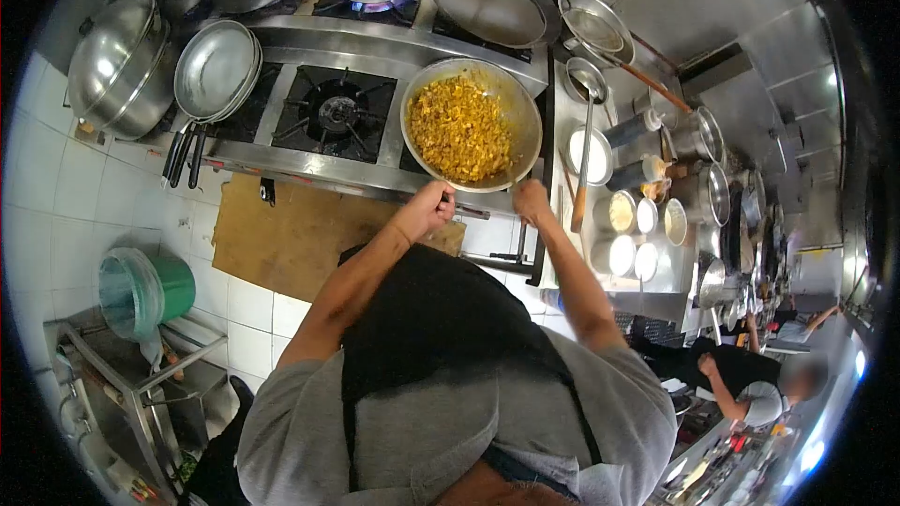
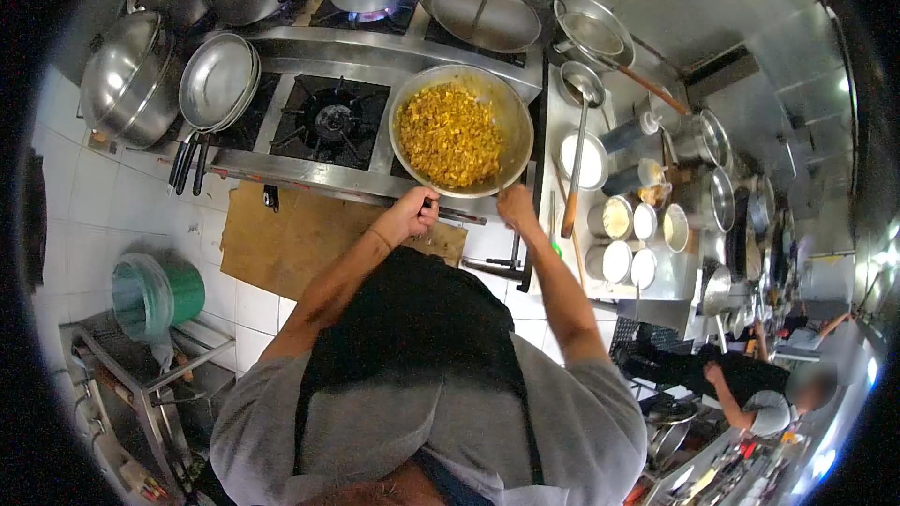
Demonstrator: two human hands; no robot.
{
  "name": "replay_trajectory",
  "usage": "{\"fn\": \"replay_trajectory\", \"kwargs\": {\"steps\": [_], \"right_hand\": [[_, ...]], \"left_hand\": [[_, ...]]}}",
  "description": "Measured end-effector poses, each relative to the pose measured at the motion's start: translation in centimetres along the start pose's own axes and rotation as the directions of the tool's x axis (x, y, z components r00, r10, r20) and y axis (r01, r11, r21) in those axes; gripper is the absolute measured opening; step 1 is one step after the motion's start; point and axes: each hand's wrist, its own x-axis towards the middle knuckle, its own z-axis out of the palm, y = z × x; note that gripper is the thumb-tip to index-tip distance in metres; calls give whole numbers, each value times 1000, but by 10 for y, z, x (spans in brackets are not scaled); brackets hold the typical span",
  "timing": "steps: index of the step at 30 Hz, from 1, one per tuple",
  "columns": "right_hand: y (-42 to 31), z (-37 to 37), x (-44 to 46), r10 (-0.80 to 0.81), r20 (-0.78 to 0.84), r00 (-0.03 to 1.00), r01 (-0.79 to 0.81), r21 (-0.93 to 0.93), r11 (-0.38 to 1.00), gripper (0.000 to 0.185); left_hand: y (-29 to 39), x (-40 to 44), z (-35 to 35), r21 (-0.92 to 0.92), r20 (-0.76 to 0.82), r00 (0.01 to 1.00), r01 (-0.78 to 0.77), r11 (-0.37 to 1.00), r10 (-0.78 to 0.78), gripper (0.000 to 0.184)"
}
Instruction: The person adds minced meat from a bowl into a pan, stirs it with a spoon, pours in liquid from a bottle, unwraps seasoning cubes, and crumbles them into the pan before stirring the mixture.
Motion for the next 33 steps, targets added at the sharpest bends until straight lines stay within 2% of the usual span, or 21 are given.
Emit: {"fn": "replay_trajectory", "kwargs": {"steps": [1,2,4,5,6,7,8,10,11,14,16,18,20,22,24,26,28,29,30,32,33], "right_hand": [[-26,-10,-11,207,272,940,-330,561,759,22],[-22,-3,-1,208,274,939,-332,563,757,22],[-14,10,23,188,360,914,-405,772,491,32],[-15,19,24,190,191,963,-265,548,793,26],[-15,17,22,197,193,961,-273,554,787,26],[-19,13,16,104,-103,989,-82,200,976,21],[-22,6,12,-108,-328,938,30,-236,971,17],[-48,-36,-22,-94,-269,959,35,-213,976,22],[-51,-48,-33,-113,-271,956,51,-228,972,24],[-34,-51,-52,-154,-241,958,111,-185,977,29],[-38,-61,-76,-199,-127,972,161,-261,952,28],[-27,-59,-97,-164,-43,986,149,-236,960,26],[-21,-58,-116,-68,102,992,86,-185,979,23],[-38,-54,-121,-66,138,988,100,-263,960,24],[-22,-25,-105,-123,58,991,133,-224,966,26],[-32,-13,-89,-67,36,997,74,-280,957,27],[-29,2,-78,8,-2,1000,-8,-295,956,30],[-30,1,-85,-44,-44,998,31,-264,964,34],[-19,10,-86,-114,-78,990,90,-259,962,36],[-16,2,-94,-127,4,992,124,-239,963,35],[-11,-4,-92,-167,-27,986,157,-212,965,32]], "left_hand": [[1,0,0,-37,26,998,53,998,-52,13],[1,1,-1,-37,23,998,55,998,-54,13],[3,3,1,-48,0,995,104,993,-104,13],[4,7,1,-43,-4,994,112,993,-112,13],[4,15,-5,-85,45,993,115,990,-112,13],[3,13,-5,-127,92,990,122,984,-110,14],[-2,9,-5,-122,89,989,126,984,-116,14],[-12,-17,12,-10,-28,999,24,1000,-25,16],[-15,-3,-8,45,56,988,140,989,-142,11],[-16,10,-1,-65,13,986,164,984,-164,12],[-13,10,3,-13,56,993,102,995,-101,13],[-18,-2,7,-28,9,998,67,997,-67,13],[-30,-23,7,-108,2,993,114,988,-115,18],[-25,-27,9,-50,32,984,179,983,-177,18],[-31,-20,10,-106,-27,977,206,973,-210,11],[-39,-5,-4,-34,-27,985,167,985,-168,13],[-59,-25,-23,179,44,997,46,983,-55,16],[-62,-34,-28,133,81,988,123,983,-134,25],[-54,-31,-24,144,77,988,122,982,-134,25],[-37,-20,-14,42,34,996,85,996,-86,22],[-30,-14,-9,-8,22,998,56,998,-55,21]]}}
